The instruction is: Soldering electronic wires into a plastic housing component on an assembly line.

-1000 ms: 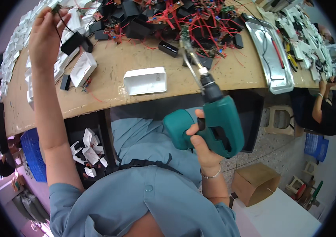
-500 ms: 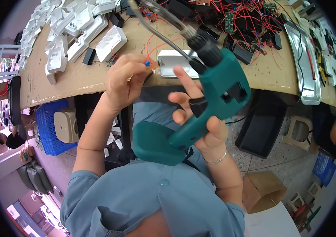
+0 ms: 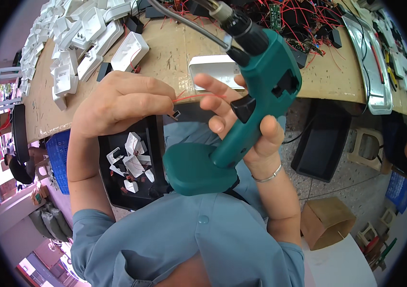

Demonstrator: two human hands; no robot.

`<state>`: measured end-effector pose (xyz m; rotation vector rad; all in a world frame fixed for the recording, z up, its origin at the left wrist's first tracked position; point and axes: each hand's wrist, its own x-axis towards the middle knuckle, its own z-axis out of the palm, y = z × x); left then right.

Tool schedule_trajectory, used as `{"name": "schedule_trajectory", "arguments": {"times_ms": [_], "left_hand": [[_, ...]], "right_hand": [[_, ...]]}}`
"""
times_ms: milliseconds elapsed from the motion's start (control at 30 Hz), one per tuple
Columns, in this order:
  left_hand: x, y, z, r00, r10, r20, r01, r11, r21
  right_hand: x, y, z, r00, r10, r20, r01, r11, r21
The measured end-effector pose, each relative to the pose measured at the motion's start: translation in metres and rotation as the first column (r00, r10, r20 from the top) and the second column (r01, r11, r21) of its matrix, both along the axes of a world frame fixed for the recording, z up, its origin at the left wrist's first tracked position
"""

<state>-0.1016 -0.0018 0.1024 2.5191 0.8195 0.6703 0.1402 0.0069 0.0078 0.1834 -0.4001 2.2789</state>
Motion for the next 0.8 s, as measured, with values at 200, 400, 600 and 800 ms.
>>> {"name": "schedule_trajectory", "arguments": {"times_ms": [200, 400, 600, 800], "left_hand": [[-0.001, 0.009, -0.017, 0.986, 0.015, 0.165, -0.011, 1.000, -0.027], [-0.001, 0.004, -0.025, 0.917, 0.198, 0.345, -0.094, 0.951, -0.296], [0.009, 0.001, -0.009, 0.884, 0.389, 0.259, -0.272, 0.879, -0.392], [0.003, 0.011, 0.022, 0.980, 0.171, -0.101, -0.193, 0.941, -0.278]], "right_hand": [[0.012, -0.024, -0.011, 0.995, -0.082, 0.059, 0.083, 0.996, -0.023], [0.011, -0.034, -0.007, 0.985, -0.115, 0.129, 0.121, 0.992, -0.040], [0.014, -0.034, -0.013, 0.982, -0.108, 0.157, 0.101, 0.994, 0.051], [0.022, -0.028, -0.010, 0.976, -0.174, 0.127, 0.169, 0.984, 0.048]]}}
